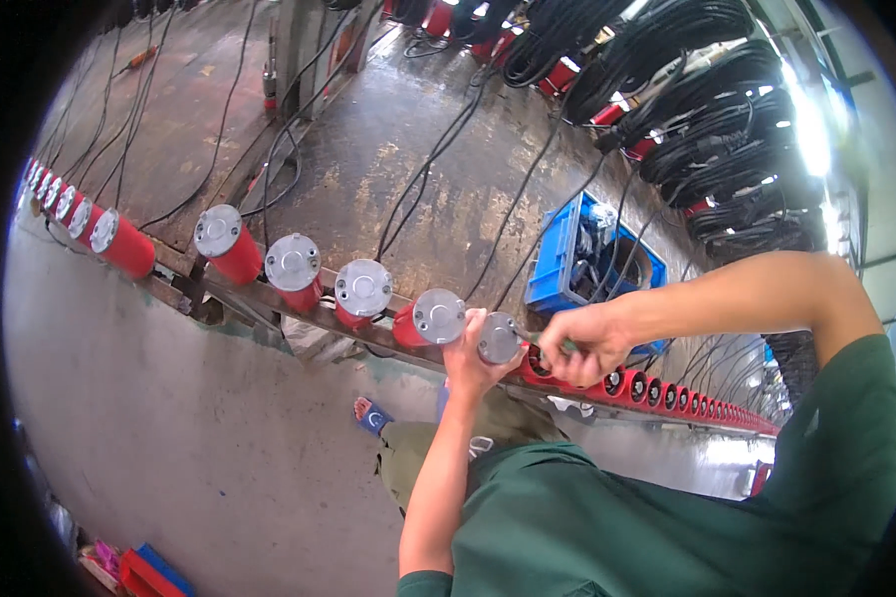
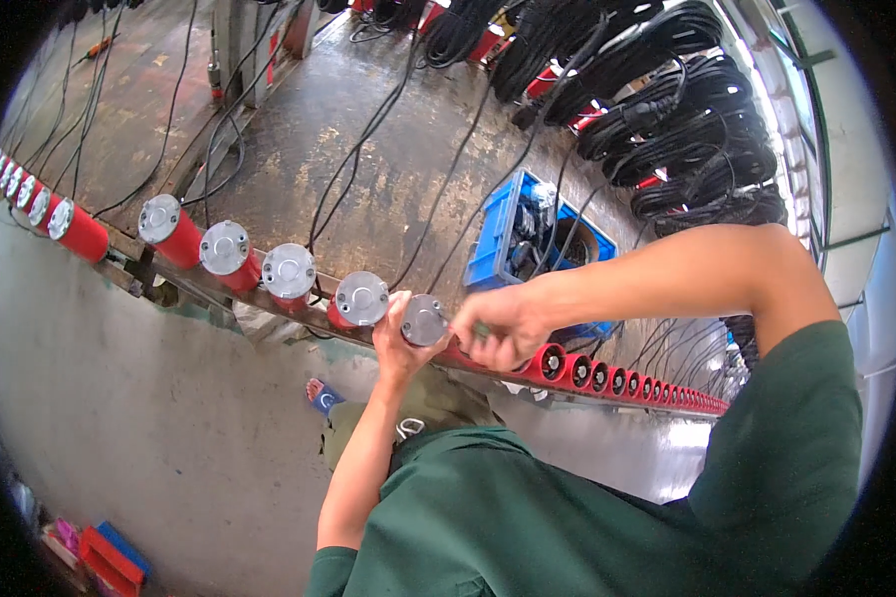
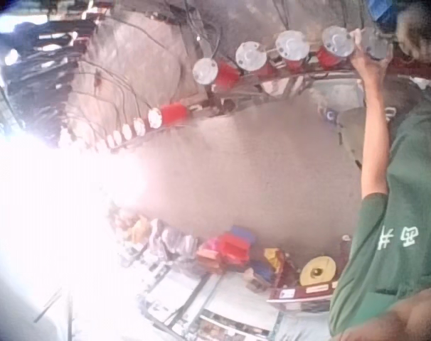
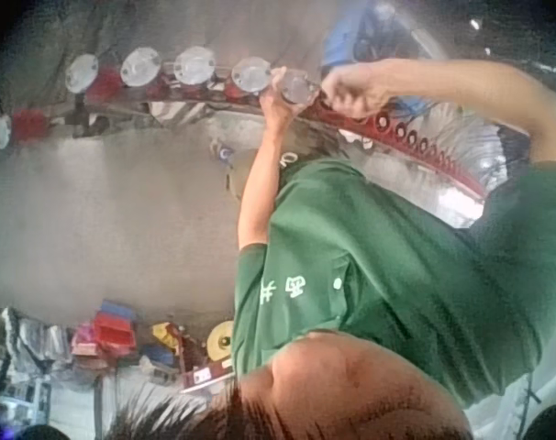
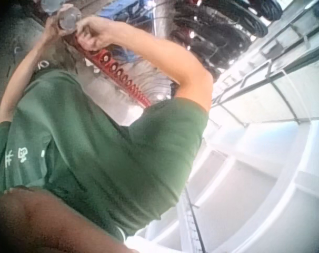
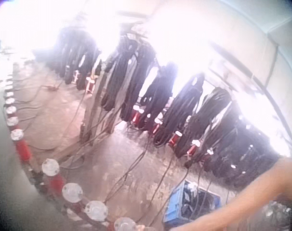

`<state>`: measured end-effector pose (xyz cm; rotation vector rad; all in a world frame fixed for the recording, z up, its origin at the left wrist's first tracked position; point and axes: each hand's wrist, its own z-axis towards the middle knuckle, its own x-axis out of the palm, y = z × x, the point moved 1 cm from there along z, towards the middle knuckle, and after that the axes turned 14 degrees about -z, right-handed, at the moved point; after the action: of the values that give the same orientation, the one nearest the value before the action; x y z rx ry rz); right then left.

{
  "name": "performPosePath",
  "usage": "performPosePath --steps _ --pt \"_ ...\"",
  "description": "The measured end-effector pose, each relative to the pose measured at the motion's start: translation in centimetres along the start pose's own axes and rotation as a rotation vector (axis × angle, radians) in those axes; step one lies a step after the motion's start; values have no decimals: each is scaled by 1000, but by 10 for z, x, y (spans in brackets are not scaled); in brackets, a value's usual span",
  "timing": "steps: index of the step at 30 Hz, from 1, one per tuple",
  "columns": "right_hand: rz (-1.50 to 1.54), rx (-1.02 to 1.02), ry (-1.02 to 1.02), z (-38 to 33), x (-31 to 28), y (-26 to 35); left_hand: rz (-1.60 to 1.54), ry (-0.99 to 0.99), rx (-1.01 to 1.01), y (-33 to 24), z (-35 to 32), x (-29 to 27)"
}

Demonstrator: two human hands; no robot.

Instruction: The person fits metal caps onto red cylindrical components and uses a hammer and a pair of pliers to secure them.

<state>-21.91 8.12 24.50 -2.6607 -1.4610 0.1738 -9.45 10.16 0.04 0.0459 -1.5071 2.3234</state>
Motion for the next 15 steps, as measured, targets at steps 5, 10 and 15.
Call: performPosePath --steps 5,10,15 --pt "-927 -87 -364 7 -1 -14 8 -1 -30 10 -6 -6" --pt "-443 47 -164 -31 -2 23 14 8 -15 8 -2 -4" --pt "-234 -34 -158 -18 6 11 30 23 -16 5 -2 -4"
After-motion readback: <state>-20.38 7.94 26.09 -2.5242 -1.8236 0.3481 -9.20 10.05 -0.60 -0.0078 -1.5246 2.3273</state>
